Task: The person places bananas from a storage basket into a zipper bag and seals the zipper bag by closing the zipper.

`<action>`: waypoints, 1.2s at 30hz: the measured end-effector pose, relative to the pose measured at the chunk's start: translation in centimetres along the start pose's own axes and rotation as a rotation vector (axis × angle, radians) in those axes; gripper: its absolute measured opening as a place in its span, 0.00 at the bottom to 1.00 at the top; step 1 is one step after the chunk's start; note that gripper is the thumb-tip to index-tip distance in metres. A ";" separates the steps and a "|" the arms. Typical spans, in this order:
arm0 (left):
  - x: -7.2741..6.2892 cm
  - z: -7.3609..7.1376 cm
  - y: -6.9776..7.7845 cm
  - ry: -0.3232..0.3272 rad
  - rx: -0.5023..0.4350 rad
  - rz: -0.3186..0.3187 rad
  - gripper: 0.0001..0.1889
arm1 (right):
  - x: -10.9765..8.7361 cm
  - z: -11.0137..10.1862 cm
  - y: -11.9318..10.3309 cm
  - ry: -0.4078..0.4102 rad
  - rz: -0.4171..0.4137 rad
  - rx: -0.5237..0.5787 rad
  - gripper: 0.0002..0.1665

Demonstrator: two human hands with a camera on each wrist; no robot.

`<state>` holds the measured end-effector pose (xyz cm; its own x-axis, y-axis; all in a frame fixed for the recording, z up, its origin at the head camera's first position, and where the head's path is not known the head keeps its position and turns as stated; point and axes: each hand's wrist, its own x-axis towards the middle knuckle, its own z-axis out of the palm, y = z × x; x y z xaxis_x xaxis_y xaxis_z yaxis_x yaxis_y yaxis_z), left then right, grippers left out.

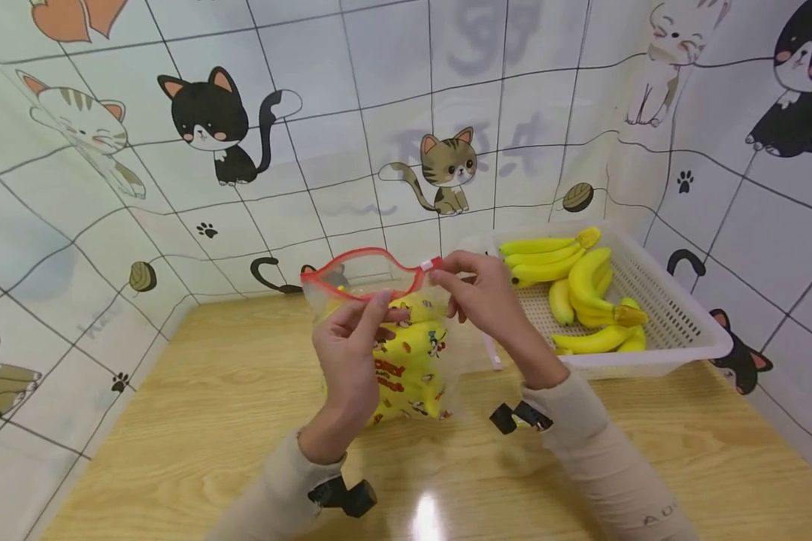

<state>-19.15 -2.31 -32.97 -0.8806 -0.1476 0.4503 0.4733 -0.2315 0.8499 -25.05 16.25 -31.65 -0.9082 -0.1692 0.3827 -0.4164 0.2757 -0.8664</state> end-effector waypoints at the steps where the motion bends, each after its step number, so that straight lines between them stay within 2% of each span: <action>1: 0.0 0.0 0.2 0.019 0.007 -0.026 0.16 | 0.0 0.0 0.0 0.019 -0.004 0.011 0.13; 3: -0.1 0.0 0.7 0.046 0.004 -0.088 0.17 | 0.0 -0.1 -0.1 0.044 -0.010 0.040 0.13; 6: -0.3 0.0 1.4 0.042 -0.028 -0.189 0.16 | 0.0 -0.1 -0.2 0.048 -0.020 0.074 0.13; 10: -0.5 0.3 1.9 0.032 -0.058 -0.261 0.15 | 0.0 -0.1 0.0 0.063 -0.049 0.096 0.13; 14: -0.6 0.1 2.2 0.037 -0.074 -0.257 0.15 | 0.0 -0.4 0.3 0.099 -0.070 0.112 0.14; 16: -0.8 0.1 2.6 0.010 -0.043 -0.199 0.12 | 0.0 -0.5 0.4 0.096 -0.070 0.124 0.14; 17: -0.9 0.2 2.9 -0.018 -0.003 -0.146 0.11 | 0.0 -0.5 0.4 0.094 -0.069 0.130 0.14; 19: -0.6 0.4 3.4 -0.111 0.166 0.027 0.06 | 0.1 -0.7 0.3 0.091 -0.071 0.136 0.14; 21: 0.2 0.8 4.1 -0.197 0.410 0.247 0.04 | 0.1 -0.9 0.3 0.097 -0.076 0.137 0.14; 24: 2.1 1.7 4.8 -0.286 0.813 0.565 0.05 | 0.1 -1.2 0.1 0.110 -0.091 0.123 0.14; 26: 3.4 2.5 5.1 -0.348 1.051 0.683 0.07 | 0.1 -1.3 0.0 0.115 -0.098 0.115 0.14; 28: 4.5 3.2 5.0 -0.432 1.252 0.708 0.08 | 0.0 -1.5 0.0 0.115 -0.098 0.110 0.15; 31: 5.6 4.2 4.6 -0.558 1.481 0.669 0.08 | -0.1 -1.6 0.1 0.110 -0.095 0.105 0.16; 34: 6.0 4.8 4.1 -0.597 1.580 0.623 0.10 | -0.2 -1.6 0.0 0.111 -0.098 0.073 0.16; 36: 6.2 5.1 3.9 -0.581 1.608 0.638 0.10 | -0.2 -1.6 0.0 0.112 -0.109 0.053 0.15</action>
<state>-22.83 0.80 -25.45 -0.6551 0.5633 0.5034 0.5329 0.8169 -0.2206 -24.91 17.77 -31.24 -0.8581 -0.0882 0.5059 -0.5124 0.2110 -0.8324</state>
